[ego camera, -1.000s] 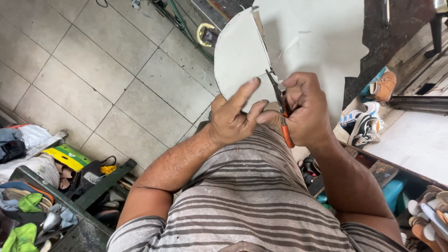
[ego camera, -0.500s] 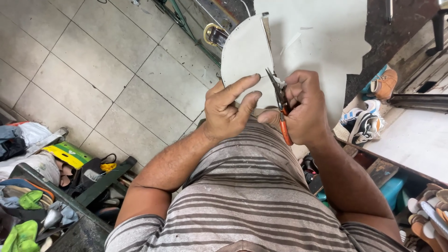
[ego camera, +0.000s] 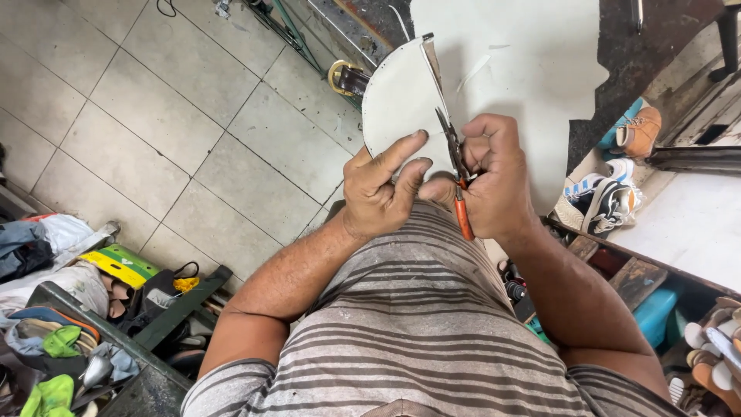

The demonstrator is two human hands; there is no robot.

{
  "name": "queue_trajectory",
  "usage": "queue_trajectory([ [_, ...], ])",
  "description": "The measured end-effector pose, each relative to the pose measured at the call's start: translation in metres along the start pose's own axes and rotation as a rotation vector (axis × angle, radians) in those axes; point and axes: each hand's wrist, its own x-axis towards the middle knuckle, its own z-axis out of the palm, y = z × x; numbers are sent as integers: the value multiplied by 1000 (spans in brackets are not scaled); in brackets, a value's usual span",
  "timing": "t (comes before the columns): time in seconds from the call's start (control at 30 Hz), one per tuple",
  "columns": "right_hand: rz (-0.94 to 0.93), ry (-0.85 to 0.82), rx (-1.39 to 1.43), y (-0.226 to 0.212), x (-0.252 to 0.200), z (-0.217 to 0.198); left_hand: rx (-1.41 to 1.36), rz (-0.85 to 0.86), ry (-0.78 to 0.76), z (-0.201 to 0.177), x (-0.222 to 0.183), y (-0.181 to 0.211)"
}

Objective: Cutting out shoe pattern pieces from a white sheet of material using scissors and a utility knife.

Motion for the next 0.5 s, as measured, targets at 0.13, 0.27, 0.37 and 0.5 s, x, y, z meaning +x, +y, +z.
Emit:
queue_trajectory([
  [0.13, 26, 3, 44, -8, -4, 8, 26, -15, 5, 1, 0, 5],
  [0.27, 17, 32, 10, -1, -3, 11, 32, -4, -5, 0, -6, 0],
  [0.37, -1, 25, -27, 1, 0, 6, 25, -7, -9, 3, -13, -6],
  [0.5, -2, 25, 22, 3, 1, 3, 24, -5, -21, 3, -5, 0],
])
